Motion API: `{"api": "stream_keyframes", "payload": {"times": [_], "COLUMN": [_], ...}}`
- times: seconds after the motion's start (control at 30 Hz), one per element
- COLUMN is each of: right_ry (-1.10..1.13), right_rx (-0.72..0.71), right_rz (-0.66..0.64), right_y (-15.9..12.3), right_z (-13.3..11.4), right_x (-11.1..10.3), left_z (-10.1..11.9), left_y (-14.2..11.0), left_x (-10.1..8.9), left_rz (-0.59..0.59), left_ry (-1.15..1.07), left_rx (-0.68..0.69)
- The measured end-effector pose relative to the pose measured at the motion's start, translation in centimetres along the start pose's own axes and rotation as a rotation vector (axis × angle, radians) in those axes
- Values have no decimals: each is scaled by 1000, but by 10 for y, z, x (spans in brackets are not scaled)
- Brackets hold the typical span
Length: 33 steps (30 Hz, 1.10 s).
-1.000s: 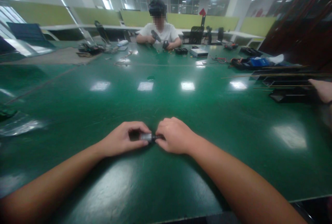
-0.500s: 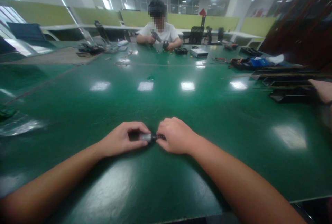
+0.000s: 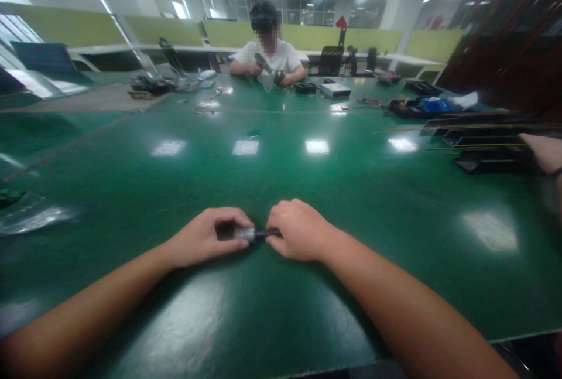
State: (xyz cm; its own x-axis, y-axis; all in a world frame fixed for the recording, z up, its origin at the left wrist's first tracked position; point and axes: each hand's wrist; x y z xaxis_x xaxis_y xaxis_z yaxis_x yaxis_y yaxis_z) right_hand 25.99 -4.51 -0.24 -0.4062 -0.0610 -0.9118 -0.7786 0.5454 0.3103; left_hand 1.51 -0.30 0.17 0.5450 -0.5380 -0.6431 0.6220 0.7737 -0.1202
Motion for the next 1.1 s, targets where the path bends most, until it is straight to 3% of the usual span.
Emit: {"api": "stream_keyframes", "payload": {"times": [1.1], "right_ry": [-23], "right_rx": [25], "right_rz": [-81], "right_y": [-3], "right_z": [0], "right_x": [-14], "left_z": [-1], "left_y": [0], "left_x": [-1], "left_rz": [-7], "left_ry": [22], "left_rx": [-19]}}
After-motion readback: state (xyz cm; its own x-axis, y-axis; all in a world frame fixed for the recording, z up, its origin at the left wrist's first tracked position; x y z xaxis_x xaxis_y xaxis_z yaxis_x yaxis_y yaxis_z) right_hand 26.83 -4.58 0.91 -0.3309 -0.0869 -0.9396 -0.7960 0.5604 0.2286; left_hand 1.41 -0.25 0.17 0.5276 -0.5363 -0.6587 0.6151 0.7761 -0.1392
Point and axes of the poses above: each hand's wrist, its own y-axis towards the middle knuckle, its own x-axis out of the palm, z = x × y, and after that the axes turned 14 degrees about -x, right-handed
